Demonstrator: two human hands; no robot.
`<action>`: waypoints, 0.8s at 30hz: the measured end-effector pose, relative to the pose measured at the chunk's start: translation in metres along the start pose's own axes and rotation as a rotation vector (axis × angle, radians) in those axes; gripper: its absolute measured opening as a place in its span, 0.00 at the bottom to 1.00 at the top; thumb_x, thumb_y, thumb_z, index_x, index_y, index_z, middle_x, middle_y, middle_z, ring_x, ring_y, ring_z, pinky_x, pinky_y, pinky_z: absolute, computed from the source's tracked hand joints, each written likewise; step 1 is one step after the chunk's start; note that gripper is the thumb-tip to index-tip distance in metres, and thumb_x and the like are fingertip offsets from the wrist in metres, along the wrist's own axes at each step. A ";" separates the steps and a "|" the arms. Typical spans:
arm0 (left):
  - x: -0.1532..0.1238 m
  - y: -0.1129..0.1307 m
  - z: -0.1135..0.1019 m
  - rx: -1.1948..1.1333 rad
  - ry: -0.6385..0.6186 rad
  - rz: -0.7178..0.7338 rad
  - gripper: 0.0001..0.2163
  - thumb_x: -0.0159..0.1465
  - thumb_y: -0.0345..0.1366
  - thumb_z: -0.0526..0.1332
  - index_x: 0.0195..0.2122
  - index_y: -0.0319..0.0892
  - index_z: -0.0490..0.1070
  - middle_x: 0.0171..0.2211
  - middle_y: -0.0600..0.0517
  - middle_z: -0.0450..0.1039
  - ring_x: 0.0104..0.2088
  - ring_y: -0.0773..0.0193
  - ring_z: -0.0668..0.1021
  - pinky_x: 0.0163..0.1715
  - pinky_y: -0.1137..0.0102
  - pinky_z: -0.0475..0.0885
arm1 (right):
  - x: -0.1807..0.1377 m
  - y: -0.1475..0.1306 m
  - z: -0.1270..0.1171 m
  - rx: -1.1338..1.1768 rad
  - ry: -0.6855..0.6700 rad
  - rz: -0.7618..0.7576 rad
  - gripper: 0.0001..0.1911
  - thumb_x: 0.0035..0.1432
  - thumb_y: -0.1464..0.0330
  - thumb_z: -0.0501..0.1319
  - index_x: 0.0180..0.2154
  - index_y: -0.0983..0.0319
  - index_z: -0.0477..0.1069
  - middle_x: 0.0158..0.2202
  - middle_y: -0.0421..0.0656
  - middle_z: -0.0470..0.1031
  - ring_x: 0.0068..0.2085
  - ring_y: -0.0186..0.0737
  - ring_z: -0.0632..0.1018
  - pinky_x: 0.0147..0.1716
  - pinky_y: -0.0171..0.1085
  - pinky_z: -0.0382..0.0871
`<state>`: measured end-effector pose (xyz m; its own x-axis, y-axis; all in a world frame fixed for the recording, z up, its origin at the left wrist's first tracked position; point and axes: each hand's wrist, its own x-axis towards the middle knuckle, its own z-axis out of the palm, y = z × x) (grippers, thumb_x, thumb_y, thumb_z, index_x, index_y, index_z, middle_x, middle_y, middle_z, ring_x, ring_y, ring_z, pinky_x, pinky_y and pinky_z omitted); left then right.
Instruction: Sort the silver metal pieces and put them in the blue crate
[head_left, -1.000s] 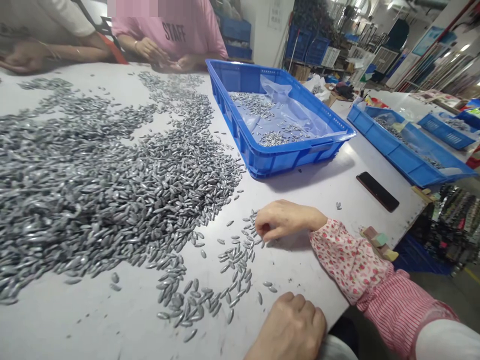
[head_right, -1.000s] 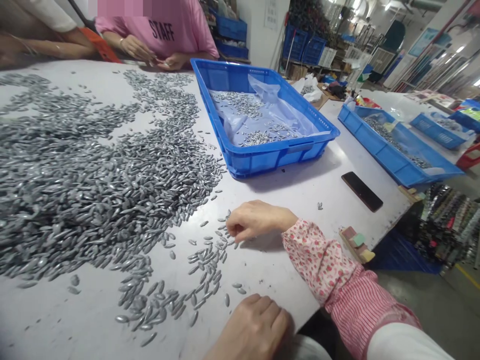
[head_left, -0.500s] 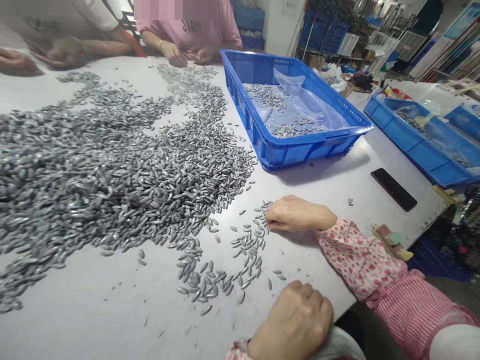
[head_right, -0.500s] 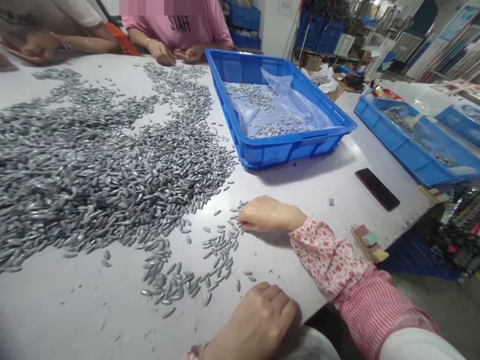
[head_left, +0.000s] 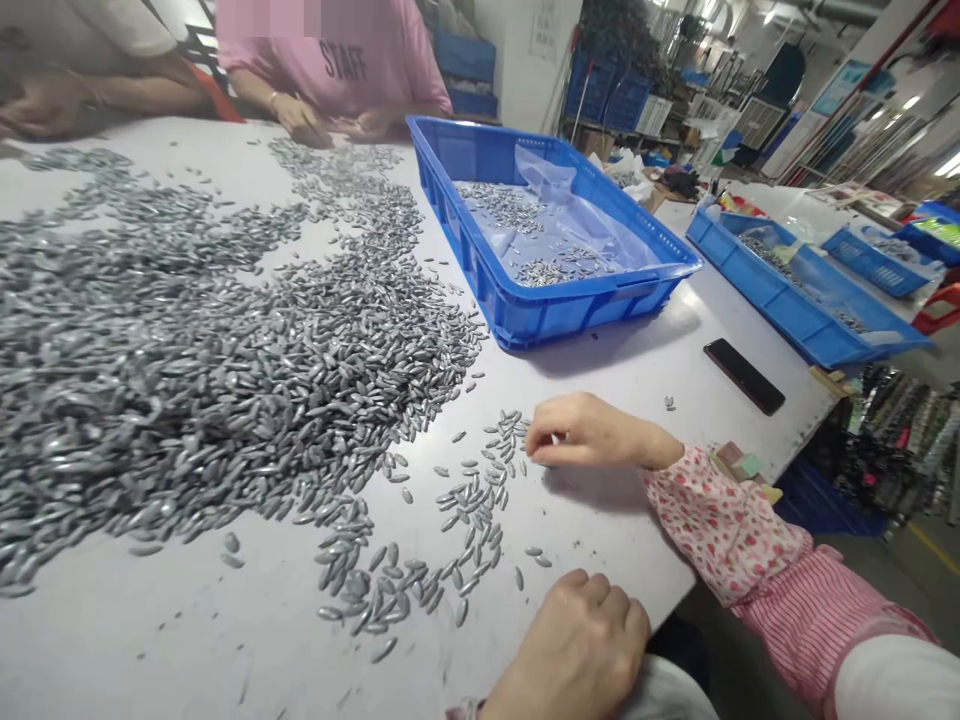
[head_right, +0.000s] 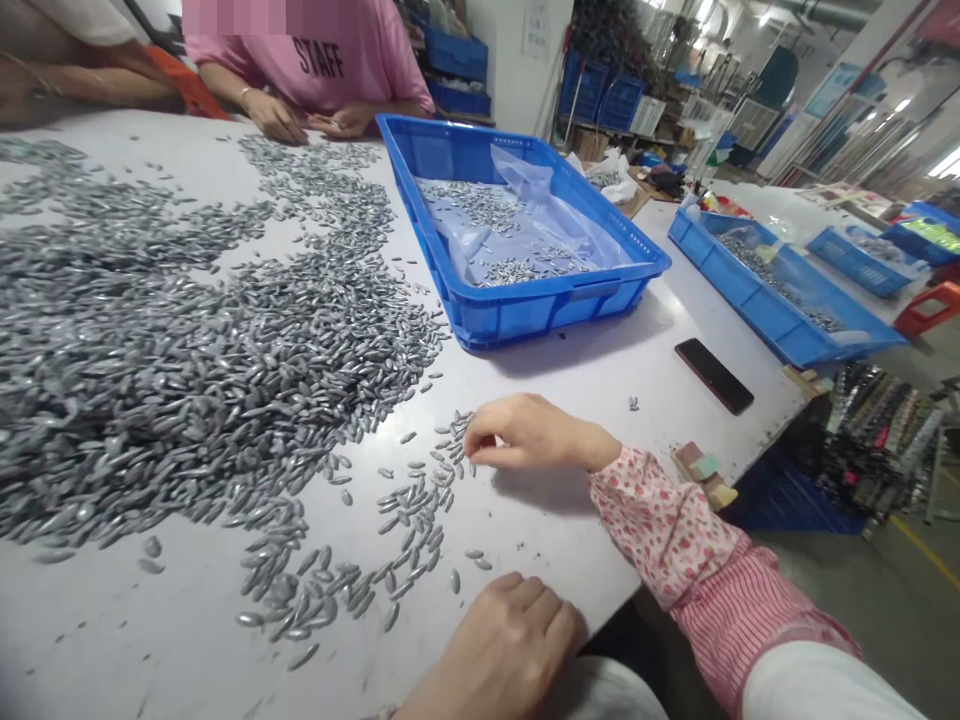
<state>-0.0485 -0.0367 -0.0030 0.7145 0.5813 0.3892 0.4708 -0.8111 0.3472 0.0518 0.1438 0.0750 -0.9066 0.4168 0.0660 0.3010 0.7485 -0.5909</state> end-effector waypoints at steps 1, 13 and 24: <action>0.000 0.002 -0.001 0.001 -0.002 0.000 0.11 0.60 0.29 0.67 0.30 0.41 0.62 0.26 0.55 0.70 0.24 0.61 0.70 0.24 0.65 0.60 | -0.002 -0.004 0.008 -0.009 -0.057 -0.035 0.05 0.63 0.71 0.61 0.35 0.64 0.75 0.33 0.41 0.76 0.35 0.34 0.74 0.38 0.34 0.66; 0.003 0.004 -0.005 -0.005 -0.014 -0.027 0.09 0.64 0.30 0.63 0.30 0.40 0.64 0.26 0.53 0.70 0.26 0.61 0.71 0.24 0.65 0.61 | 0.002 -0.008 0.062 -0.399 -0.105 -0.126 0.13 0.69 0.65 0.54 0.34 0.63 0.71 0.33 0.43 0.71 0.36 0.38 0.68 0.37 0.37 0.60; 0.004 0.005 -0.002 -0.023 -0.030 -0.036 0.10 0.62 0.30 0.65 0.29 0.41 0.62 0.25 0.54 0.69 0.24 0.62 0.70 0.24 0.66 0.59 | -0.002 0.003 0.056 -0.482 -0.036 0.063 0.16 0.68 0.64 0.54 0.29 0.63 0.69 0.29 0.42 0.71 0.31 0.36 0.66 0.32 0.37 0.52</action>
<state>-0.0445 -0.0387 0.0023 0.7126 0.6077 0.3505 0.4845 -0.7877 0.3806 0.0380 0.1161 0.0282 -0.8895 0.4568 0.0092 0.4502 0.8797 -0.1529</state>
